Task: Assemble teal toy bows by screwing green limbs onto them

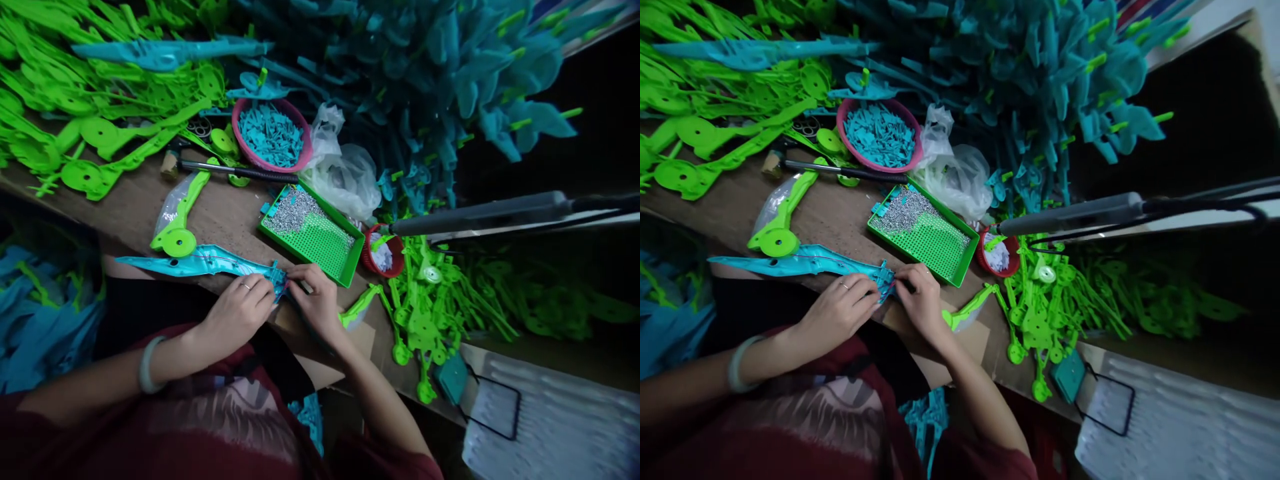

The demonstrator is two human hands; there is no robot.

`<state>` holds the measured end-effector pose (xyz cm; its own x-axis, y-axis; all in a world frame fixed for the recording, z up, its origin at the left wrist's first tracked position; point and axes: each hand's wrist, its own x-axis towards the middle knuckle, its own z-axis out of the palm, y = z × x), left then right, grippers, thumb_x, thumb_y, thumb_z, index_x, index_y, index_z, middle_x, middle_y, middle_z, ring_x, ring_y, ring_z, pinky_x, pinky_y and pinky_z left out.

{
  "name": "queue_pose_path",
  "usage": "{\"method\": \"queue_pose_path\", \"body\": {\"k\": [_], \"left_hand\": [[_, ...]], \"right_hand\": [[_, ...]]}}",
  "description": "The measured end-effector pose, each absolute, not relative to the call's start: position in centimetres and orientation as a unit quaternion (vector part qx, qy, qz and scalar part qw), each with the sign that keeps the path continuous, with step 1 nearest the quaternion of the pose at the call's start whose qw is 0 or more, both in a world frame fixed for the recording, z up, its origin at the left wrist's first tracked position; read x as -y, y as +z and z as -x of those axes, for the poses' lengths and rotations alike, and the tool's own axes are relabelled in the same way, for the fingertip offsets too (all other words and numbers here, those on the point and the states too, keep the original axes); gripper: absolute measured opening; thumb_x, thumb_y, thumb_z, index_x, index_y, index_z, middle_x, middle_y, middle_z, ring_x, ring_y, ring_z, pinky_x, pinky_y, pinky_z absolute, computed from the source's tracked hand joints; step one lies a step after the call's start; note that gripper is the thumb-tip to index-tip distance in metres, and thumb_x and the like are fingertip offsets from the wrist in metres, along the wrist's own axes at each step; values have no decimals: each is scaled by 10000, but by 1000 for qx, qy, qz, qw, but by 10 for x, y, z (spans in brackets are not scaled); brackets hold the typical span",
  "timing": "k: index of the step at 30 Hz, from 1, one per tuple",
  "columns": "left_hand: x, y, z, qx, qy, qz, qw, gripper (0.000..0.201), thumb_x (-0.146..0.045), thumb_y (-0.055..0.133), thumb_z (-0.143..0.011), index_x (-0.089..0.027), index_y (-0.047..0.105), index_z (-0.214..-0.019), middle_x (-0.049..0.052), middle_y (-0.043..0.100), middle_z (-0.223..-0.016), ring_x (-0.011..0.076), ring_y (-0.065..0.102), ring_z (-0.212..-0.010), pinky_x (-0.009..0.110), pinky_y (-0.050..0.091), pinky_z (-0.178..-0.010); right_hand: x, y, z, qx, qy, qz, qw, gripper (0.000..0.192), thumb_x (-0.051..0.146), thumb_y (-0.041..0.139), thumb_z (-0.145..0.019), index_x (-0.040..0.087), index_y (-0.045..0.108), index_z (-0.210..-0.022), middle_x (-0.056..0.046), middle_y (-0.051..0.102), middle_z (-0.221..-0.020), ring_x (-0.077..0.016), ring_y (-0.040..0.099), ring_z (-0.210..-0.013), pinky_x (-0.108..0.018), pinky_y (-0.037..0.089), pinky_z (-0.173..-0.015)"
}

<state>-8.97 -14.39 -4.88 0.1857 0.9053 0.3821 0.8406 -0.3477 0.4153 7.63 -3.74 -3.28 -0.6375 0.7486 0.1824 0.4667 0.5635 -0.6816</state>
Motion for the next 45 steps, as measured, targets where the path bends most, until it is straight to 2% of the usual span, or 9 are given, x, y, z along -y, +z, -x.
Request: {"method": "queue_pose_path", "body": {"k": [3, 7, 11, 19, 25, 29, 34, 39, 45], "left_hand": [[150, -49, 86, -563, 280, -776, 47, 191, -184, 559, -930, -85, 652, -1065, 146, 640, -1091, 300, 576, -1063, 436, 518, -889], [161, -55, 77, -595, 276, -755, 22, 276, -79, 528, -905, -86, 634, -1159, 187, 612, -1227, 327, 551, -1161, 486, 476, -973], [163, -59, 72, -581, 298, -757, 31, 303, -30, 449, -915, -66, 631, -1154, 152, 645, -1190, 291, 557, -1152, 450, 467, -980], [149, -48, 72, -615, 236, -749, 71, 121, -152, 554, -921, -118, 662, -963, 140, 646, -1072, 293, 602, -989, 414, 510, -797], [154, -59, 79, -539, 341, -770, 11, 178, -88, 533, -933, -102, 664, -1052, 99, 707, -1051, 245, 625, -1064, 384, 499, -903], [152, -57, 79, -587, 310, -747, 27, 110, -151, 576, -921, -135, 684, -938, 119, 692, -1052, 279, 613, -1091, 395, 505, -873], [147, -49, 82, -578, 281, -766, 14, 154, -134, 533, -932, -135, 686, -944, 124, 693, -1031, 272, 625, -1044, 415, 488, -868], [147, -54, 92, -525, 307, -794, 28, 150, -164, 574, -937, -122, 672, -1044, 101, 713, -1028, 242, 644, -1037, 420, 463, -935], [144, -47, 102, -503, 257, -824, 30, 177, -198, 572, -935, -138, 685, -1056, 141, 690, -1096, 271, 638, -1055, 437, 472, -948]], "right_hand": [[37, -34, -77, 840, 318, 371, 234, 90, 186, 601, -888, 196, 655, -817, -48, 700, -838, -182, 649, -830, -373, 507, -807], [34, -30, -79, 845, 316, 380, 205, 101, 178, 590, -883, 195, 654, -808, -65, 701, -877, -198, 646, -873, -390, 503, -832], [32, -29, -79, 848, 319, 378, 189, 105, 173, 588, -880, 195, 649, -797, -67, 681, -867, -201, 623, -874, -367, 505, -802], [30, -37, -81, 836, 368, 348, 210, 113, 193, 595, -902, 185, 660, -810, -61, 681, -896, -172, 641, -876, -341, 516, -807], [22, -34, -87, 873, 350, 300, 159, 128, 216, 556, -937, 187, 675, -901, -88, 694, -1011, -189, 638, -967, -388, 516, -867], [26, -21, -96, 924, 242, 268, 127, 180, 226, 533, -946, 164, 668, -1049, -143, 644, -1127, -233, 588, -1059, -416, 512, -886], [39, -15, -97, 979, 108, 169, 31, 270, 176, 420, -977, 155, 629, -1147, -144, 627, -1069, -233, 520, -932, -385, 489, -774], [26, -16, -80, 992, 67, 110, -10, 309, 200, 357, -1010, 135, 658, -976, -102, 606, -912, -212, 480, -852, -335, 436, -681], [13, -7, -73, 996, 67, 43, -49, 254, 246, 441, -992, 148, 644, -875, -96, 591, -973, -214, 486, -926, -333, 441, -757]]}}
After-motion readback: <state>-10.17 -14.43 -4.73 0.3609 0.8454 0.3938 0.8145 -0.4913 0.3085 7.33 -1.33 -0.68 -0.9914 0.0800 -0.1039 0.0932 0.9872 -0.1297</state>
